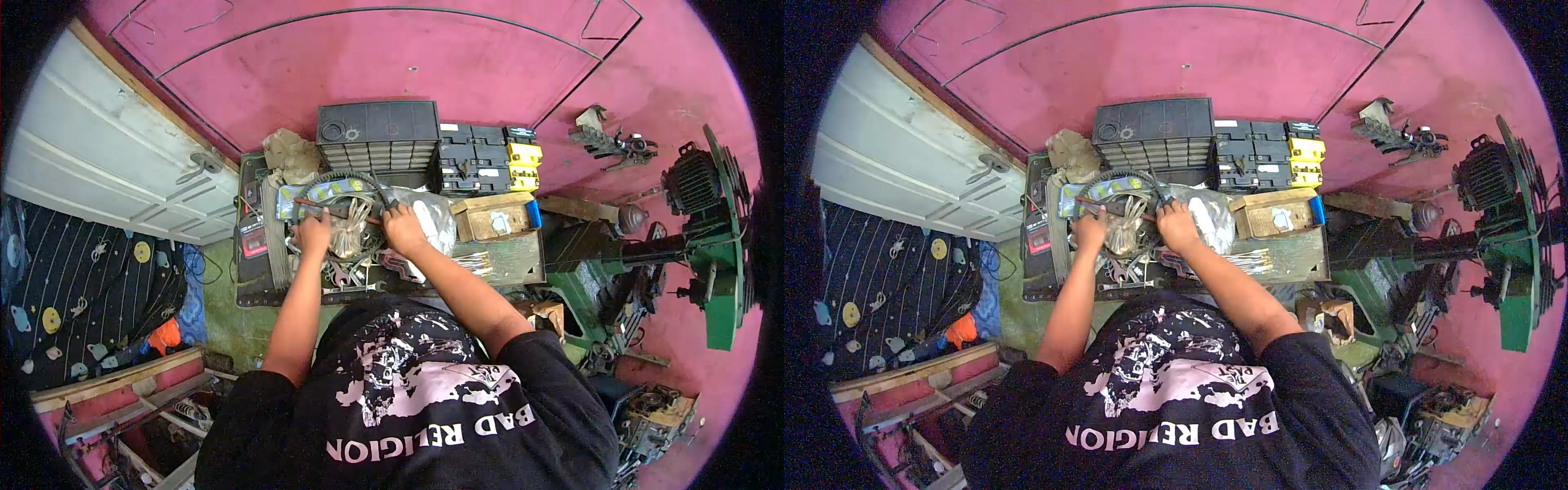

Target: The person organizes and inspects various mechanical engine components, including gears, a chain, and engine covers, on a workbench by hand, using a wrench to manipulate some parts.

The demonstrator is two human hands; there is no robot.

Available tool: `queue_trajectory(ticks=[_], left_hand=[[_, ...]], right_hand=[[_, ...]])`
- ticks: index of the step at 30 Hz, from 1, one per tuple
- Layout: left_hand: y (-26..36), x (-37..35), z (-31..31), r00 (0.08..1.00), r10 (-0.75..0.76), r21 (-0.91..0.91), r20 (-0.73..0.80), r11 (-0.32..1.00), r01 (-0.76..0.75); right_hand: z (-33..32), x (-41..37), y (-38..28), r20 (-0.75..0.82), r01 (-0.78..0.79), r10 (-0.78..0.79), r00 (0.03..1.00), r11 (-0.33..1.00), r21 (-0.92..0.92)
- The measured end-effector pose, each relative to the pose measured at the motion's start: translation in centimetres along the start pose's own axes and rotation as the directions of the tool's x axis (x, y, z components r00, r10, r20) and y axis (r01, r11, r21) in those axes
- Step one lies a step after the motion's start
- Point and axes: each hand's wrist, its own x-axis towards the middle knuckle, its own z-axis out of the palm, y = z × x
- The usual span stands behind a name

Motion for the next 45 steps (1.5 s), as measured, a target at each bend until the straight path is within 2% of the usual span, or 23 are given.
queue_trajectory(ticks=[1,4,5,7,8,11,13,15,17,18,19,20,21,23,25,27,29,31,33,34,36,41,45], left_hand=[[-0.3,1.1,0.0,0.988,-0.143,-0.033,0.059,0.989,0.145],[-0.5,2.9,0.2,0.976,-0.216,-0.073,-0.011,0.974,0.214],[-0.7,3.2,0.1,0.977,-0.213,-0.071,-0.012,0.975,0.212],[-1.2,4.6,0.8,0.999,-0.019,-0.177,0.051,0.984,0.028],[-0.7,5.1,1.1,0.99,-0.098,-0.059,0.103,0.993,0.104],[-2.7,7.7,5.8,0.995,-0.057,-0.068,0.084,0.996,0.063],[-0.8,6.1,4.1,0.996,-0.043,-0.057,0.077,0.997,0.047],[1.2,4.7,3.0,0.993,0.007,-0.049,-0.115,0.999,-0.013],[4.6,2.1,0.9,0.976,0.079,-0.069,-0.202,0.993,-0.095],[6.8,0.7,-0.5,0.98,0.08,-0.371,-0.185,0.917,-0.145],[9.1,-0.8,-2.2,0.983,0.087,-0.637,-0.164,0.751,-0.173],[11.5,-2.4,-4.4,0.978,0.177,-0.504,-0.113,0.838,-0.21],[13.1,-3.4,-4.1,0.974,0.195,-0.505,-0.111,0.834,-0.225],[16.2,-5.4,-3.0,0.977,0.179,-0.796,-0.113,0.573,-0.196],[20.9,-8.6,-3.3,0.921,0.314,-0.751,-0.232,0.543,-0.375],[25.4,-12.1,-4.7,0.906,0.417,-0.694,-0.078,0.63,-0.35],[29.7,-15.0,-4.2,0.845,0.527,-0.607,-0.09,0.644,-0.467],[33.5,-17.0,-2.6,0.741,0.664,-0.656,-0.098,0.517,-0.55],[37.5,-18.5,-1.4,0.556,0.813,-0.545,-0.172,0.392,-0.741],[39.8,-19.6,-1.1,0.534,0.823,-0.55,-0.194,0.359,-0.754],[43.9,-21.1,-0.4,0.443,0.86,-0.503,-0.252,0.275,-0.82],[54.0,-23.5,1.2,0.206,0.902,-0.368,-0.379,0.058,-0.928],[60.7,-23.6,3.6,0.138,0.873,-0.281,-0.468,0.001,-0.96]], right_hand=[[0.0,-0.3,-0.3,0.03,0.004,-0.003,1.0,1.0,-0.021],[-0.8,-1.0,-1.1,0.073,-0.025,0.024,0.997,0.999,0.019],[-1.2,-1.4,-1.3,0.094,-0.068,0.061,0.994,0.995,0.078],[-2.6,-2.0,-1.8,0.072,-0.09,0.078,0.994,0.981,0.174],[-3.3,-2.2,-1.9,0.056,-0.102,0.09,0.994,0.958,0.267],[-5.2,-2.2,-2.0,0.195,-0.263,0.196,0.961,0.867,0.423],[-4.8,-2.9,-1.2,0.192,-0.285,0.213,0.958,0.793,0.539],[-4.5,-4.2,-0.2,0.117,-0.22,0.201,0.973,0.626,0.748],[-5.0,-5.6,1.0,0.16,-0.267,0.228,0.96,0.589,0.762],[-4.8,-6.2,1.9,0.118,-0.237,0.232,0.966,0.596,0.767],[-4.8,-6.8,2.9,0.075,-0.206,0.235,0.969,0.603,0.771],[-5.1,-7.5,4.2,0.121,-0.245,0.241,0.963,0.6,0.761],[-4.5,-8.1,5.6,0.076,-0.221,0.247,0.966,0.636,0.74],[-6.0,-10.1,8.3,0.046,-0.22,0.263,0.964,0.685,0.694],[-7.2,-12.6,10.9,0.004,-0.244,0.309,0.951,0.74,0.626],[-8.0,-15.3,13.6,-0.032,-0.273,0.347,0.937,0.788,0.551],[-9.2,-17.8,16.1,-0.201,-0.271,0.442,0.874,0.789,0.552],[-9.2,-19.6,19.7,-0.283,-0.268,0.47,0.836,0.8,0.537],[-9.7,-21.1,23.9,-0.355,-0.352,0.576,0.736,0.774,0.526],[-11.2,-21.3,25.9,-0.356,-0.416,0.649,0.673,0.73,0.542],[-12.7,-21.2,31.2,-0.519,-0.365,0.603,0.605,0.79,0.492],[-20.4,-18.4,42.6,-0.679,-0.408,0.553,0.483,0.828,0.384],[-23.3,-15.6,49.6,-0.697,-0.402,0.559,0.449,0.823,0.402]])
